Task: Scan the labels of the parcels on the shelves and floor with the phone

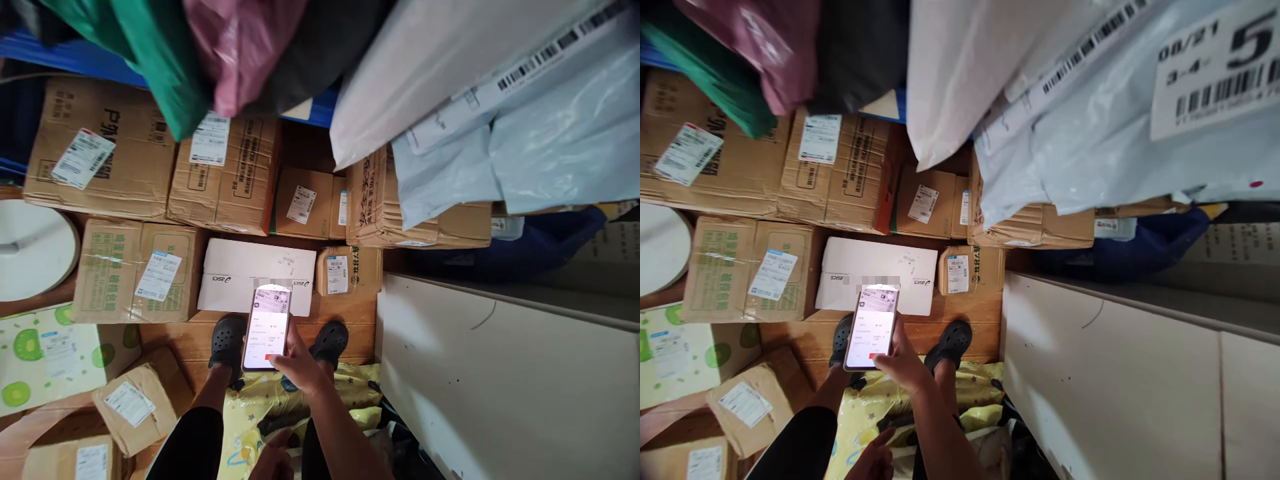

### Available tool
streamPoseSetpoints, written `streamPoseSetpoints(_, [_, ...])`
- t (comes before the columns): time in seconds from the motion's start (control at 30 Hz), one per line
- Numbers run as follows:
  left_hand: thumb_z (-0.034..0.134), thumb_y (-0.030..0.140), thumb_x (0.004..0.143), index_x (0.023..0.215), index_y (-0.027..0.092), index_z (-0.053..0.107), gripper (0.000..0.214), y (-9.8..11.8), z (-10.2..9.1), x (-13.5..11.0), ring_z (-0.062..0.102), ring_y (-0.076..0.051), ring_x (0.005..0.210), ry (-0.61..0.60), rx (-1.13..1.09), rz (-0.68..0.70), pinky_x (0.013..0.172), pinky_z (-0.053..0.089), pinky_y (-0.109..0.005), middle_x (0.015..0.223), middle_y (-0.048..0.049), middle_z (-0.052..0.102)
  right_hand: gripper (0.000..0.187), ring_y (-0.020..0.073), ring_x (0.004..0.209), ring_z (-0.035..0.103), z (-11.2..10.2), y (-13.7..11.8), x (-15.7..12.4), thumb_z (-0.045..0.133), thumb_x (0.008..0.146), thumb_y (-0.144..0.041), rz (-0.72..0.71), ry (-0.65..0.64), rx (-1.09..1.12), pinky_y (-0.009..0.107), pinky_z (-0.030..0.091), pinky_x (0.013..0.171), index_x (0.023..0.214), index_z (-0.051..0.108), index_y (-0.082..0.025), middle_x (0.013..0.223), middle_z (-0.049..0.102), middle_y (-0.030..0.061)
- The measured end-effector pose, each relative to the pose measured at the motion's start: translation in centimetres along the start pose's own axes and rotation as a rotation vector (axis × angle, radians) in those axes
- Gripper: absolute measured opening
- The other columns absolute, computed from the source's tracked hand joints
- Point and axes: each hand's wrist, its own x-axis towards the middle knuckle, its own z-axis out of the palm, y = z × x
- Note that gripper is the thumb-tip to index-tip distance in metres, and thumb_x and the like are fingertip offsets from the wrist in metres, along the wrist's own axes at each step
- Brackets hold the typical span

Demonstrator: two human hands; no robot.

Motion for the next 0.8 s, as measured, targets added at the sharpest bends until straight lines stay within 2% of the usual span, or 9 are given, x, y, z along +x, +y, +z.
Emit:
streamPoseSetpoints(0.13, [0.058,0.035,0.088,0.111,0.021,0.058,0.027,-5.2,0.8,-4.8,0.061,-0.018,0.092,-0.003,-0.123,-0.043,0.074,0.055,-0.034,0.108,-0.0066,0.062,0.073,0.0276,0.115,0.06,0.8,-0.2,-1.4,0.067,0.063,-0.016,0.038,-0.086,0.124,0.045,0.044,0.099,0.131,0.04,-0.028,0.126,0.063,0.0055])
streamPoseSetpoints(0.23, [0.059,0.034,0.087,0.111,0.02,0.058,0.027,-9.3,2.2,-8.2,0.061,-0.019,0.092,-0.013,-0.221,-0.061,0.074,0.055,-0.035,0.108,-0.0068,0.062,0.076,0.028,0.119,0.056,1.8,-1.2,-2.4,0.073,0.061,-0.022,0.078,-0.079,0.126,0.045,0.04,0.103,0.13,0.043,-0.03,0.128,0.061,0.0056])
streamPoseSetpoints(0.33, [0.061,0.034,0.086,0.11,0.021,0.059,0.027,-11.3,3.3,-10.2,0.061,-0.02,0.093,-0.021,-0.305,-0.07,0.072,0.055,-0.035,0.106,-0.0064,0.063,0.074,0.0281,0.123,0.053,3.1,-2.5,-2.9,0.072,0.06,-0.023,0.158,-0.069,0.053,0.045,0.038,0.104,0.129,0.045,-0.031,0.129,0.061,0.0052])
streamPoseSetpoints(0.43, [0.063,0.032,0.084,0.108,0.025,0.06,0.025,-11.9,3.3,-10.7,0.06,-0.022,0.098,-0.018,-0.376,-0.076,0.073,0.055,-0.036,0.107,-0.0056,0.063,0.071,0.029,0.12,0.055,4.1,-3.3,-2.6,0.071,0.06,-0.025,0.251,-0.115,-0.042,0.046,0.039,0.103,0.127,0.048,-0.03,0.128,0.061,0.0051])
streamPoseSetpoints(0.53, [0.063,0.032,0.084,0.106,0.028,0.06,0.022,-11.4,2.3,-9.9,0.059,-0.024,0.1,-0.003,-0.438,-0.076,0.073,0.055,-0.037,0.108,-0.0055,0.064,0.062,0.0286,0.113,0.059,5.0,-2.6,-1.4,0.069,0.063,-0.026,0.293,-0.183,-0.147,0.046,0.039,0.102,0.122,0.051,-0.029,0.122,0.065,0.0052])
streamPoseSetpoints(0.6, [0.064,0.032,0.084,0.108,0.028,0.059,0.025,-9.9,1.0,-8.4,0.059,-0.023,0.101,0.011,-0.465,-0.066,0.073,0.055,-0.036,0.11,-0.0061,0.063,0.056,0.0276,0.111,0.06,5.8,-1.2,-0.2,0.068,0.066,-0.026,0.307,-0.212,-0.185,0.046,0.039,0.102,0.119,0.052,-0.028,0.117,0.067,0.0046])
streamPoseSetpoints(0.67, [0.064,0.033,0.084,0.109,0.028,0.059,0.026,-7.4,-0.9,-6.0,0.059,-0.023,0.102,0.028,-0.467,-0.045,0.074,0.055,-0.036,0.11,-0.0061,0.062,0.054,0.0277,0.109,0.061,7.1,0.8,1.3,0.069,0.068,-0.028,0.33,-0.21,-0.172,0.047,0.04,0.101,0.119,0.052,-0.028,0.112,0.069,0.0042])
streamPoseSetpoints(0.77, [0.052,0.035,0.091,0.108,0.022,0.061,0.024,-2.0,-4.5,-1.3,0.06,-0.025,0.102,0.061,-0.421,0.007,0.076,0.054,-0.038,0.105,-0.0043,0.063,0.056,0.0294,0.107,0.063,9.5,4.7,4.0,0.073,0.067,-0.034,0.335,-0.162,-0.113,0.049,0.044,0.098,0.119,0.052,-0.028,0.106,0.071,0.0038])
streamPoseSetpoints(0.8, [0.054,0.036,0.09,0.107,0.021,0.061,0.024,-0.2,-5.8,0.3,0.06,-0.026,0.101,0.075,-0.395,0.027,0.075,0.055,-0.039,0.104,-0.0042,0.064,0.057,0.0297,0.105,0.064,10.4,6.1,5.0,0.073,0.067,-0.037,0.324,-0.137,-0.098,0.049,0.045,0.097,0.118,0.052,-0.028,0.104,0.071,0.0035])
